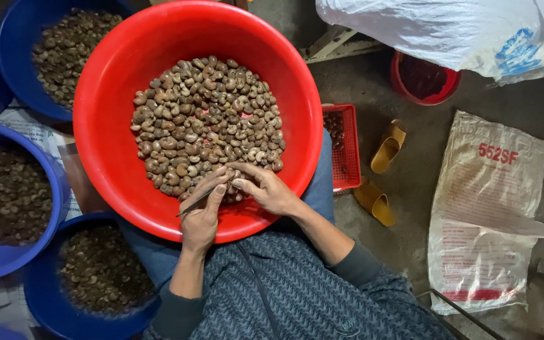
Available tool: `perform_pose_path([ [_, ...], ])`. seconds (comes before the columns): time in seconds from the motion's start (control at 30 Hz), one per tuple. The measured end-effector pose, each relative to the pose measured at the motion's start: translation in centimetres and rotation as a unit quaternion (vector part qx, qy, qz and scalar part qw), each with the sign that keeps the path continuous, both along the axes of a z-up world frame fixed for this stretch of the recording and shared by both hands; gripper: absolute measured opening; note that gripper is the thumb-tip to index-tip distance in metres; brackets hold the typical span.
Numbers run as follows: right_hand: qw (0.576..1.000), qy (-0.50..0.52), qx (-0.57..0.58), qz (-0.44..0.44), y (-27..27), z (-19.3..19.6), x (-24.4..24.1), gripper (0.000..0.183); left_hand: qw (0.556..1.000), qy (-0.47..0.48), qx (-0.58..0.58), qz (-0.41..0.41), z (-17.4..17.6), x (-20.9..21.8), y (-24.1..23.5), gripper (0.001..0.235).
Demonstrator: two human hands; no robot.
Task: The person sits with a large red basin of cashew nuts on their lap. They pick up individual nuts and use a small knife to peel the outer skin, dropping the processed nuts into a red basket to the right.
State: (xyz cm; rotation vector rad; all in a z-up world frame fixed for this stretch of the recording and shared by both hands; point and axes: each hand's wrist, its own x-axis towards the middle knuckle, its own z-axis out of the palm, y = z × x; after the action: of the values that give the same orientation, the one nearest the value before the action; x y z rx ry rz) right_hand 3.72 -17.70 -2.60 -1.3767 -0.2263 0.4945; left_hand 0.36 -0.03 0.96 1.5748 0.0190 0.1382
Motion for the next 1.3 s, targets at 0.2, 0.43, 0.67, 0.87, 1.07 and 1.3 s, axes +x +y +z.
perform_pose_path([
  [0.2,1.000,-0.001,0.004,-0.007,0.5,0.4,0.0,0.040,1.000,0.006,-0.007,0.008,-0.7,-0.2,0.2,0.018],
  [0.43,1.000,0.018,0.016,-0.015,0.4,-0.2,-0.1,0.038,1.000,0.011,-0.010,-0.011,-0.7,-0.2,0.4,0.018],
  [0.67,0.992,-0.048,-0.110,-0.048,0.3,0.1,-0.5,0.037,1.000,0.020,-0.021,0.001,-1.0,-0.3,0.3,0.018],
  [0.87,0.986,-0.077,-0.136,-0.066,0.9,1.5,-0.3,0.036,1.000,0.019,-0.022,0.009,-0.7,-0.2,0.0,0.017],
  [1.07,0.984,-0.093,-0.137,-0.063,1.1,2.0,-0.6,0.035,1.000,0.011,-0.001,0.023,-0.7,-0.1,0.1,0.015],
  [1.3,0.977,-0.118,-0.167,-0.062,0.6,1.4,-0.8,0.036,0.999,0.015,-0.026,0.037,-1.0,-0.3,0.1,0.015],
])
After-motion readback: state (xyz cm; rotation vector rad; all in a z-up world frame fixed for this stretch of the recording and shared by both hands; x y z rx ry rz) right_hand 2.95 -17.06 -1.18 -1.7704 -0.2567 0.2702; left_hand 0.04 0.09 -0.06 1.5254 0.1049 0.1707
